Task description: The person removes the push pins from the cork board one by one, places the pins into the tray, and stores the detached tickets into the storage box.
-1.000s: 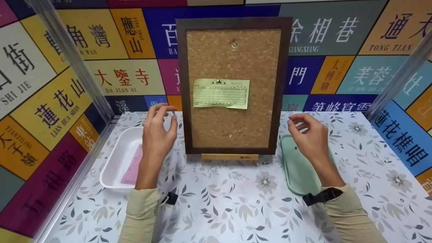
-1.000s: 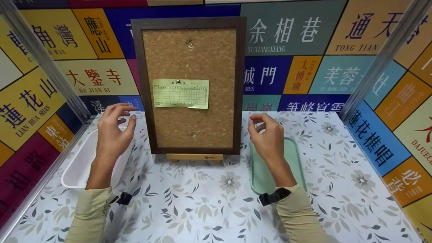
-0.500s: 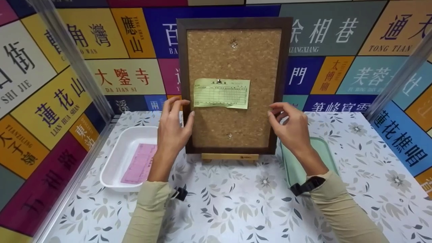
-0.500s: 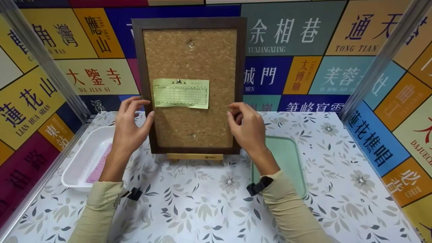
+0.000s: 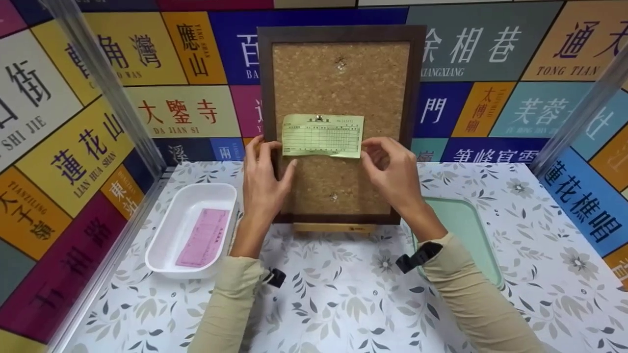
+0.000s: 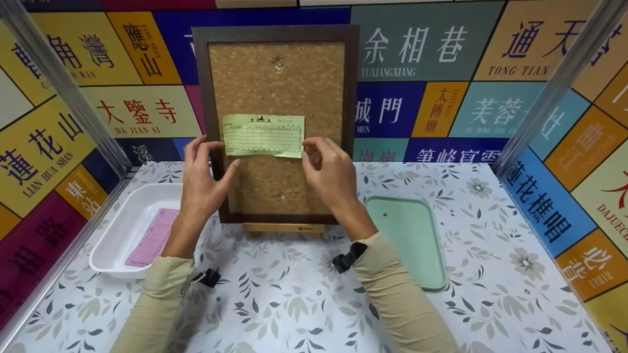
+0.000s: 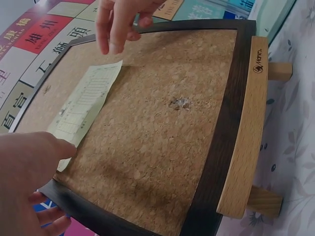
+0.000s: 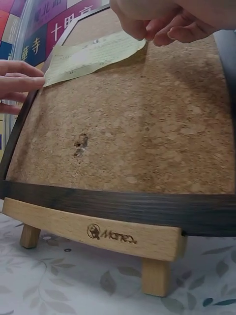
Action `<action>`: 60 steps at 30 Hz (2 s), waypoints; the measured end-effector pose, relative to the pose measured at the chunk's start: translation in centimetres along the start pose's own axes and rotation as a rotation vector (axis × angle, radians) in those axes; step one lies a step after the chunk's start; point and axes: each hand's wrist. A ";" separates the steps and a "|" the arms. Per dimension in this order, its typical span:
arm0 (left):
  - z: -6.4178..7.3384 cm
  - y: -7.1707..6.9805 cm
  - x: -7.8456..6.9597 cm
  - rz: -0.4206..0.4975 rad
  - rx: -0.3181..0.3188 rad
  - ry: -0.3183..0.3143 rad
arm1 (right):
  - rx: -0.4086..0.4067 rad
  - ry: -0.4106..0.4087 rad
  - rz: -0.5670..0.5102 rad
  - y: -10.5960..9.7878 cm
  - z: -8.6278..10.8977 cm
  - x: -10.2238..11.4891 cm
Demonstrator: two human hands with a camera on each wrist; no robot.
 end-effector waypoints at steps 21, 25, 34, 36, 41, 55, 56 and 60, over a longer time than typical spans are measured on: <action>-0.4 1.8 -1.0 -0.063 -0.048 -0.086 | -0.024 -0.091 0.055 3.2 -1.5 1.2; -0.5 2.3 -1.3 -0.086 -0.046 -0.104 | 0.003 -0.099 0.035 3.9 -1.7 1.3; -0.6 2.7 -1.6 -0.123 -0.053 -0.135 | 0.034 -0.124 0.069 5.1 -2.0 2.1; -0.7 2.8 -1.6 -0.127 -0.055 -0.134 | 0.034 -0.126 0.089 5.3 -2.2 2.2; -0.7 3.1 -1.7 -0.135 -0.063 -0.128 | 0.028 -0.126 0.105 5.8 -2.7 2.4; -0.7 3.4 -1.5 -0.114 -0.112 -0.070 | 0.043 -0.151 0.242 6.3 -3.8 3.2; -0.7 3.3 -1.5 -0.105 -0.119 -0.059 | 0.044 -0.150 0.245 6.3 -3.9 3.2; -0.5 3.0 -1.4 -0.068 -0.131 -0.024 | 0.034 -0.138 0.231 6.5 -4.1 3.3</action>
Point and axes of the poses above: each hand's wrist, its own z-axis away from the middle knuckle, its own y-axis out of the palm, x = y × z, and after that the axes turned 4 degrees about y, right-handed
